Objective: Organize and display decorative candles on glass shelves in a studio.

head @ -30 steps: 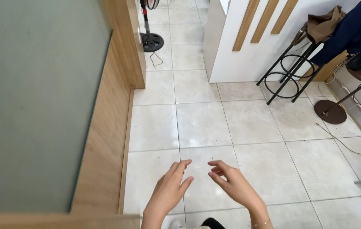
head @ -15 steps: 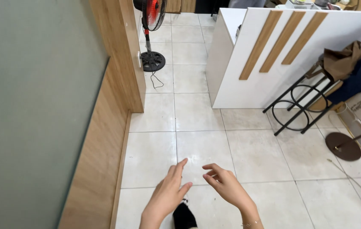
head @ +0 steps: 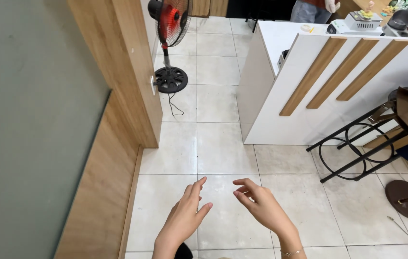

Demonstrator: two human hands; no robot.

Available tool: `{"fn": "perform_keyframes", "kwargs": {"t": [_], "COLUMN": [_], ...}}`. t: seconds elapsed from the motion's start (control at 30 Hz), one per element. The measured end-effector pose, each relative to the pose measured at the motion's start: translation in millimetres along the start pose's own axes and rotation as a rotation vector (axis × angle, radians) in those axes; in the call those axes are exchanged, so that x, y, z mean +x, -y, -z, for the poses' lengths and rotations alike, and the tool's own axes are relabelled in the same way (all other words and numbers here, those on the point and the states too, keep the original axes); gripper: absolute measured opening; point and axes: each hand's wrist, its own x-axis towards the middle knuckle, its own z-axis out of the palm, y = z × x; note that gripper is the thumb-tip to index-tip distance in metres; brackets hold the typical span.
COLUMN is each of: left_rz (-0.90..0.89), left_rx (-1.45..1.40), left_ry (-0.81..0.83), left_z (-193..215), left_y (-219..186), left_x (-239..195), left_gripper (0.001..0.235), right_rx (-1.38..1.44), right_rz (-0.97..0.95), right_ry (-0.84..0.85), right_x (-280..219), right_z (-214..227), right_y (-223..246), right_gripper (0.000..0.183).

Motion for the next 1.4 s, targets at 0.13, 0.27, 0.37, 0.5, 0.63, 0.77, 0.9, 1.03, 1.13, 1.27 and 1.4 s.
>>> {"fn": "perform_keyframes", "kwargs": {"t": [0.13,0.27,0.37,0.5,0.63,0.77,0.9,1.03,1.13,1.27,1.4], "left_rz": [0.036,0.003,-0.086,-0.226,-0.2,-0.257,-0.222,-0.175,-0.232,-0.173,-0.181], "left_rx": [0.031,0.034,-0.065,-0.093,-0.044,-0.057,-0.075,-0.048,-0.191,-0.309,-0.322], "left_ry": [0.027,0.01,-0.048,-0.085,-0.02,-0.017,0.024,-0.018,-0.121,-0.146,-0.157], "left_z": [30.3,72.4,113.0,177.2,222.6,245.8,256.8,273.4,284.0,306.7,324.9], "left_y": [-5.9,-7.4,-17.0,-43.1,-60.5,-65.0,-70.6,-84.6,-94.2,-123.1,-157.1], "left_x": [70.4,156.7,220.1,307.2,385.3,448.8,517.3,598.1,668.3,766.6,851.5], "left_gripper": [0.067,0.065,0.058,0.053,0.05,0.049,0.05,0.051,0.049,0.048,0.051], "right_rx": [0.009,0.038,0.026,0.037,0.076,0.095,0.123,0.103,0.1,0.122,0.116], "right_rz": [-0.063,-0.1,-0.137,0.012,-0.125,-0.087,-0.063,-0.094,-0.029,0.038,-0.073], "right_ry": [-0.021,-0.037,-0.079,-0.186,-0.24,-0.259,-0.261,-0.251,-0.242,-0.235,-0.207], "right_x": [66.1,148.1,210.2,300.6,380.1,445.6,512.8,596.8,670.0,773.5,857.0], "right_z": [11.2,25.5,40.0,63.4,84.7,97.8,116.4,146.6,175.3,228.3,279.9], "right_y": [-0.3,18.3,38.8,64.7,92.8,99.4,99.4,107.1,102.7,109.1,120.7], "right_gripper": [0.034,0.033,0.034,0.034,0.034,0.034,0.034,0.033,0.032,0.031,0.031]}}
